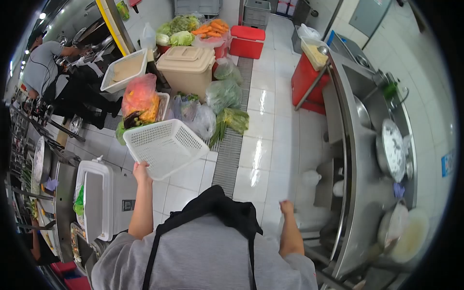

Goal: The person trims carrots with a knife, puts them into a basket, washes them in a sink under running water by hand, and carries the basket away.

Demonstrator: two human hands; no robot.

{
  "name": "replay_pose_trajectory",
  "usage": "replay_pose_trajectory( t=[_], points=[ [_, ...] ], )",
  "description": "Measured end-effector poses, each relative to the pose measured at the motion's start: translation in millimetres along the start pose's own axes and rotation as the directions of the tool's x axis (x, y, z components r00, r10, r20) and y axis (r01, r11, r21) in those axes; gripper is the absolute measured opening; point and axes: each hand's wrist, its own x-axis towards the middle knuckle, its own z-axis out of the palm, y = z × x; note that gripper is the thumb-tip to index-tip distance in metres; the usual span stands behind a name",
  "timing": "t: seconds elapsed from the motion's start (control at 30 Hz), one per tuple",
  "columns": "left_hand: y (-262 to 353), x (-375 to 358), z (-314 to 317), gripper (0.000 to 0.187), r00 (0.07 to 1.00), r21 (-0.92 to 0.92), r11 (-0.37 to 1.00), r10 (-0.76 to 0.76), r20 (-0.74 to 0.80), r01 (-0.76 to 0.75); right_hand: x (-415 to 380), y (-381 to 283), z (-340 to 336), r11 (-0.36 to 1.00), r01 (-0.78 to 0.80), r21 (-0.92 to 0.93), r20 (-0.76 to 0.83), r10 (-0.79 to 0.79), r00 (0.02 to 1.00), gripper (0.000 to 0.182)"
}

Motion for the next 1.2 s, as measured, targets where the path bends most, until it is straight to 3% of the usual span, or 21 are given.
replay_pose_trajectory(
  t=[0.07,0.17,0.3,0.4,0.43,0.47,0.5,0.53,0.57,0.6,0.63,0.67,0.73,0.83,0.97,1.1,1.13,1.17,1.2],
  points=[
    [-4.7,23.6,51.0,0.026,0.999,-0.091,0.995,-0.038,-0.014,0.037,82.2,-109.0,-34.4,0.975,0.154,0.163,-0.155,-0.129,0.979,0.017],
    [-10.4,60.0,141.4,0.029,0.994,-0.223,0.968,-0.107,0.032,0.112,156.5,-272.0,-85.7,0.915,0.364,0.174,-0.256,-0.315,0.914,0.018],
    [-32.4,122.6,264.3,0.031,0.981,-0.278,0.944,-0.148,0.127,0.179,229.4,-353.9,-115.1,0.839,0.544,0.003,-0.250,-0.526,0.813,0.020],
    [-47.7,155.4,360.9,0.032,0.948,-0.234,0.940,-0.186,0.260,0.248,291.2,-312.5,-117.2,0.905,0.358,-0.228,0.012,-0.365,0.931,0.027],
    [-49.1,164.5,398.1,0.032,0.933,-0.215,0.940,-0.196,0.302,0.266,291.9,-316.7,-130.6,0.938,0.249,-0.241,0.131,-0.223,0.966,0.030],
    [-51.6,167.4,433.8,0.032,0.934,-0.206,0.938,-0.213,0.289,0.277,298.0,-303.9,-135.8,0.957,0.199,-0.211,0.112,-0.178,0.978,0.029],
    [-55.6,168.6,463.9,0.032,0.917,-0.186,0.935,-0.233,0.324,0.303,299.1,-287.1,-138.5,0.984,0.171,-0.048,0.018,-0.170,0.985,0.028],
    [-59.3,171.3,493.7,0.032,0.898,-0.161,0.931,-0.254,0.358,0.328,301.8,-271.0,-141.7,0.989,0.133,-0.059,-0.037,-0.135,0.990,0.026],
    [-62.8,176.2,528.3,0.032,0.879,-0.149,0.927,-0.262,0.399,0.344,309.5,-247.8,-146.5,0.912,0.271,-0.307,0.085,-0.257,0.963,0.025],
    [-66.8,179.4,562.4,0.031,0.860,-0.144,0.919,-0.276,0.429,0.367,323.2,-214.9,-147.8,0.750,0.413,-0.517,0.224,-0.347,0.911,0.024],
    [-73.7,180.4,593.7,0.030,0.840,-0.138,0.910,-0.292,0.457,0.391,331.1,-182.4,-144.9,0.972,0.165,-0.169,0.211,-0.128,0.969,0.020],
    [-83.0,179.8,619.9,0.030,0.821,-0.127,0.900,-0.314,0.476,0.418,330.3,-188.9,-145.3,0.912,-0.409,-0.023,0.266,0.400,0.877,0.016],
    [-103.1,179.1,671.6,0.033,0.813,-0.087,0.899,-0.342,0.472,0.429,339.5,-199.9,-177.1,0.630,-0.755,0.183,0.363,0.670,0.647,0.011],
    [-138.2,179.0,735.6,0.036,0.807,-0.121,0.868,-0.386,0.447,0.482,423.6,-165.8,-203.7,0.675,-0.677,0.294,0.324,0.596,0.735,0.013],
    [-145.7,172.2,817.4,0.035,0.836,-0.204,0.839,-0.415,0.359,0.504,570.2,-219.5,-310.2,0.834,-0.400,0.380,0.301,0.298,0.906,0.015],
    [-151.5,177.0,868.1,0.028,0.903,-0.260,0.875,-0.347,0.254,0.409,717.5,-326.2,-398.4,0.900,-0.158,0.406,0.409,-0.025,0.912,0.020],
    [-154.2,179.6,875.8,0.026,0.920,-0.253,0.893,-0.320,0.227,0.373,744.8,-372.5,-416.4,0.970,-0.091,0.225,0.255,0.032,0.966,0.019],
    [-156.6,180.8,881.2,0.025,0.921,-0.250,0.895,-0.316,0.227,0.369,774.7,-403.0,-428.5,0.968,-0.042,0.247,0.142,0.007,0.990,0.016],
    [-157.7,184.2,888.2,0.024,0.921,-0.247,0.898,-0.310,0.235,0.365,804.1,-428.6,-439.2,0.923,0.014,0.385,0.141,-0.074,0.987,0.014]
  ],
)
